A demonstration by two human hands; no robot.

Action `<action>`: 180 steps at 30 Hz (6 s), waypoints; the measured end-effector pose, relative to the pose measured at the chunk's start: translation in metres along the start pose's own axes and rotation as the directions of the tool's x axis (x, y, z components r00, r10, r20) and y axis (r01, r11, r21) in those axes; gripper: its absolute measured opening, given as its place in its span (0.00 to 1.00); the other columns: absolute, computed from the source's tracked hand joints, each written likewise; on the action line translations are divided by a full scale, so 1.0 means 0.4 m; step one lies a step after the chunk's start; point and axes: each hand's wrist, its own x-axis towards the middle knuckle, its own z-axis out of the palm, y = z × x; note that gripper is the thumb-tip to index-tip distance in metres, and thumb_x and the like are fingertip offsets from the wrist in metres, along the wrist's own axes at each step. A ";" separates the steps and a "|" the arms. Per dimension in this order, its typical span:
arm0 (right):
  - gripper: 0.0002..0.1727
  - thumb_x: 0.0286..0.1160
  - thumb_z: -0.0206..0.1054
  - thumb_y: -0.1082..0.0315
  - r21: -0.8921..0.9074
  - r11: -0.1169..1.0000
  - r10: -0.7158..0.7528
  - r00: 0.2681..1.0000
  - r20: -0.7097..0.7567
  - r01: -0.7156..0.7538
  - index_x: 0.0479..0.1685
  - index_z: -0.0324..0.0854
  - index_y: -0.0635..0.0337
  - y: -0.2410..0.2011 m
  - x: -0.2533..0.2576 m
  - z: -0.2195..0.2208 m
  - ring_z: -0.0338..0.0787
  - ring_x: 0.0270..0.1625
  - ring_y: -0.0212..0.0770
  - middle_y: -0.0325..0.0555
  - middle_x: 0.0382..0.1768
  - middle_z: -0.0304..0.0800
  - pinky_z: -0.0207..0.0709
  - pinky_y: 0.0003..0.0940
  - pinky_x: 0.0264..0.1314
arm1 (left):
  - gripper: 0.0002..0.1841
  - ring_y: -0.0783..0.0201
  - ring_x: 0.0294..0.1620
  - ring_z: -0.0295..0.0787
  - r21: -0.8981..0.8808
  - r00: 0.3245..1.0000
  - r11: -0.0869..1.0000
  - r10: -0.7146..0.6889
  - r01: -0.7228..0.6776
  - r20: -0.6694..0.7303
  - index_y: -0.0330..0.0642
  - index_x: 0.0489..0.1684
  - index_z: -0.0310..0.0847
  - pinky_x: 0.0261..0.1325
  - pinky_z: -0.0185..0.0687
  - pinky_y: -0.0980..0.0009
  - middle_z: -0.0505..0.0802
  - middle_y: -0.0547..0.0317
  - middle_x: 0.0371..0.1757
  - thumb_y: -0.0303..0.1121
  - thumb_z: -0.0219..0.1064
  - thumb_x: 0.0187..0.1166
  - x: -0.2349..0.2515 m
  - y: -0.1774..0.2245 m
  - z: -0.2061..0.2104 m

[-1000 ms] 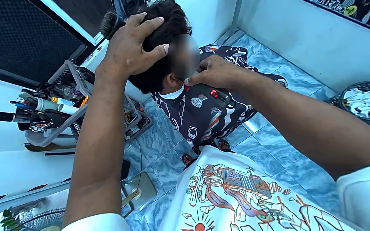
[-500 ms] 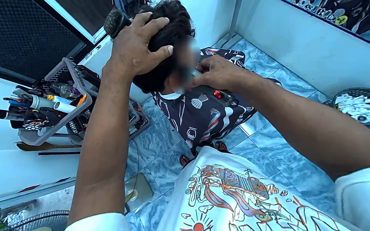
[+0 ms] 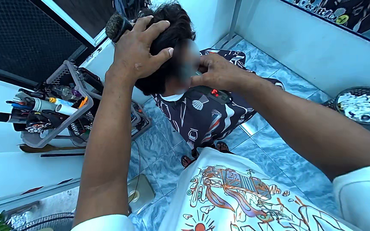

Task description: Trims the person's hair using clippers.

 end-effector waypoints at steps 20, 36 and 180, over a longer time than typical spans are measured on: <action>0.23 0.66 0.79 0.46 -0.195 0.980 -0.037 0.999 -0.034 0.030 0.45 0.85 0.56 -0.009 -0.004 -0.010 0.87 0.33 0.38 0.43 0.33 0.88 0.83 0.42 0.39 | 0.38 0.44 0.85 0.71 -0.001 1.000 1.000 0.003 -0.003 0.027 0.73 0.89 0.66 0.77 0.68 0.34 0.70 0.56 0.91 0.74 0.51 0.77 -0.001 0.000 -0.006; 0.21 0.69 0.78 0.47 -0.099 0.985 -0.143 0.990 0.010 0.144 0.48 0.87 0.53 -0.042 -0.004 -0.004 0.90 0.34 0.31 0.38 0.35 0.92 0.86 0.33 0.39 | 0.38 0.44 0.84 0.73 0.023 1.000 1.000 0.011 -0.012 0.029 0.75 0.89 0.65 0.75 0.69 0.33 0.69 0.56 0.91 0.74 0.50 0.77 0.001 0.000 -0.003; 0.21 0.70 0.76 0.42 -0.306 0.952 0.017 0.998 0.053 0.000 0.38 0.90 0.52 -0.196 -0.027 -0.018 0.86 0.27 0.35 0.39 0.26 0.87 0.82 0.39 0.31 | 0.29 0.40 0.76 0.76 -0.121 0.988 0.980 -0.157 0.156 -0.004 0.71 0.87 0.69 0.69 0.73 0.35 0.72 0.48 0.85 0.63 0.47 0.88 -0.023 0.024 -0.005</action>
